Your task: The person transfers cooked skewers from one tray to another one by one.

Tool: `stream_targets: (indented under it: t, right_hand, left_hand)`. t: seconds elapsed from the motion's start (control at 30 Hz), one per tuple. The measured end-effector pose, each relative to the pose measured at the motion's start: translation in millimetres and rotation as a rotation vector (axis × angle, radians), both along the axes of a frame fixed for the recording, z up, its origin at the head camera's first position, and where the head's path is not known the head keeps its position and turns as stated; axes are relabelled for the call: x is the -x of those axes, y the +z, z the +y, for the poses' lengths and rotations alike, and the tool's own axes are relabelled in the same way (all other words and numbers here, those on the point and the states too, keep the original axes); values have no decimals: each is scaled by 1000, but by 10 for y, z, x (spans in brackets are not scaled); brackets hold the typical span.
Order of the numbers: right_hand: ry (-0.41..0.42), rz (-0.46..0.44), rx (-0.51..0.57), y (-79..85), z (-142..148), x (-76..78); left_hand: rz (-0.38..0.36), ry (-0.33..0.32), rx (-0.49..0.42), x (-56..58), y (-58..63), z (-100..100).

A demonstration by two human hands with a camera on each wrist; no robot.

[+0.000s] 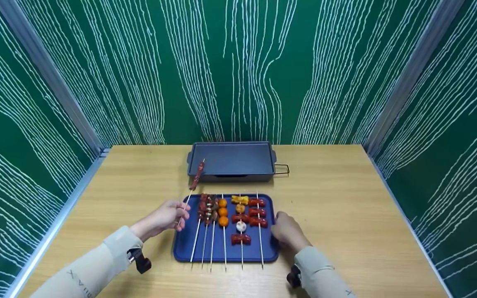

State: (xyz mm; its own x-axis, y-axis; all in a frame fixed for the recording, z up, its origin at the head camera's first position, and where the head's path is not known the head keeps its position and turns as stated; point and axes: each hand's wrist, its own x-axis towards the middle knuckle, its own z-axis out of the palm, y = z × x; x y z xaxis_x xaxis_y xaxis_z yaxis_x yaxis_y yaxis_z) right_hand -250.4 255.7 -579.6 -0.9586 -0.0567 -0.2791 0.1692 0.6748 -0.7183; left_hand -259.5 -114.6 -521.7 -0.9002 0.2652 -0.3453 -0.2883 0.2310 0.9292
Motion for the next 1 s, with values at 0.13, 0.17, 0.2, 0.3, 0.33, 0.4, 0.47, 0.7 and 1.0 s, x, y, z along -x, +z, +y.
stream_targets:
  t: [0.13,0.17,0.2,0.3,0.33,0.4,0.47,0.7,1.0]
  right_hand:
    - [2,5,0,-5,2,-3]
    - [3,4,1,-4,4,-3]
    - [3,4,0,-3,6,-2]
    - [5,-7,4,4,11,3]
    - [5,-14,8,5,13,6]
    - [2,-28,7,7,10,10]
    - [3,-42,6,7,9,11]
    - [6,-23,12,3,9,8]
    - [-15,-32,26,-24,7,19]
  left_hand:
    - [-14,-2,1,-76,-41,-43]
    - [-19,-2,1,-95,-51,-52]
    - [-25,-3,2,-113,-62,-62]
    - [-32,-3,3,-173,-91,-90]
    - [-34,-5,3,-192,-99,-98]
    - [-34,-7,1,-235,-122,-115]
    - [-34,-11,-3,-280,-142,-130]
    - [-48,-12,-11,-432,-204,-157]
    - [-55,10,-42,-598,-269,-88]
